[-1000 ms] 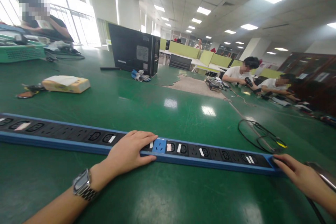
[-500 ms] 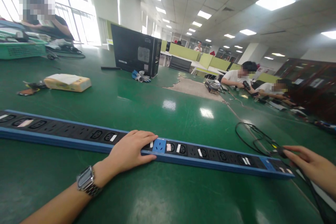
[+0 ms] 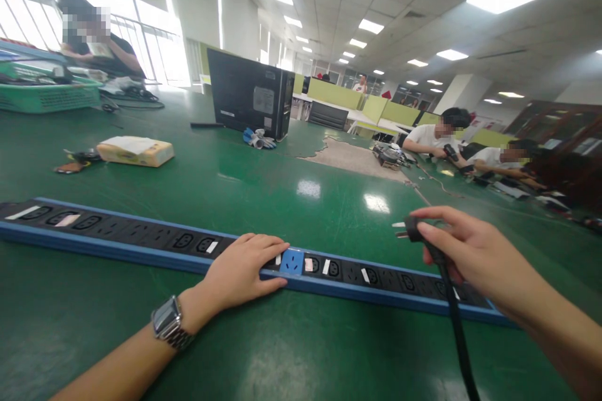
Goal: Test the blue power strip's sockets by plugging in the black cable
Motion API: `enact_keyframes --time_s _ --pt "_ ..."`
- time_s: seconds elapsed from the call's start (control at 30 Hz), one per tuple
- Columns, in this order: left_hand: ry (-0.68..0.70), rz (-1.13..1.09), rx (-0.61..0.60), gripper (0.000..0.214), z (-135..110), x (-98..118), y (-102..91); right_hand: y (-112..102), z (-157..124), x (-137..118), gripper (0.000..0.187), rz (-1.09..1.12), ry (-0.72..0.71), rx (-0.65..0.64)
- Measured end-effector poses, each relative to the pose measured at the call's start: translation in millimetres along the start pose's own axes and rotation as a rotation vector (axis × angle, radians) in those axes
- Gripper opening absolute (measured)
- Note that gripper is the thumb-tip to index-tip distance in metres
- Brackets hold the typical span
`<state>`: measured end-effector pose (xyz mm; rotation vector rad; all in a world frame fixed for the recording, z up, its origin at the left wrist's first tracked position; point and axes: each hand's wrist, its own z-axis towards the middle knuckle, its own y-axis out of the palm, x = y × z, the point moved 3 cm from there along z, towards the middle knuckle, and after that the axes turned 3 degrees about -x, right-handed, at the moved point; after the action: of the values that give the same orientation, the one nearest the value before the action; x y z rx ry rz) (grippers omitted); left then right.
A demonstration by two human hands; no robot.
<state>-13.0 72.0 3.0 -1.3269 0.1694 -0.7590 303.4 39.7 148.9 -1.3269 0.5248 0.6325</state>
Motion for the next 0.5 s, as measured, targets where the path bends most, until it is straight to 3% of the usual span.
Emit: enact_keyframes --time_s 0.1,0.17,0.23,0.3,0.4,0.5 --pt "-0.042 -0.287 0.107 0.051 -2.3 19.2 -4.7 32.5 16.4 -33.7 0.040 0.005 -0.030 -0.065" --pt "-0.108 -0.681 0.134 0.052 1.6 43.2 -10.0 53.3 27.4 -56.4 0.035 -0.036 -0.090 -0.008" --pt "-0.076 -1.174 0.064 0.060 12.7 74.6 -17.3 72.1 37.1 -78.2 0.030 -0.064 -0.173 0.047" --pt "-0.103 -1.527 0.103 0.062 27.7 97.6 -29.0 87.0 43.5 -95.8 0.027 -0.062 -0.236 0.070" --pt "-0.260 -1.800 0.298 0.047 47.4 102.8 -44.8 102.5 39.7 -108.6 0.025 0.007 -0.319 0.018" --pt "-0.371 -1.885 0.409 0.032 58.3 81.9 -59.5 117.1 7.9 -97.8 0.031 0.153 -0.419 -0.067"
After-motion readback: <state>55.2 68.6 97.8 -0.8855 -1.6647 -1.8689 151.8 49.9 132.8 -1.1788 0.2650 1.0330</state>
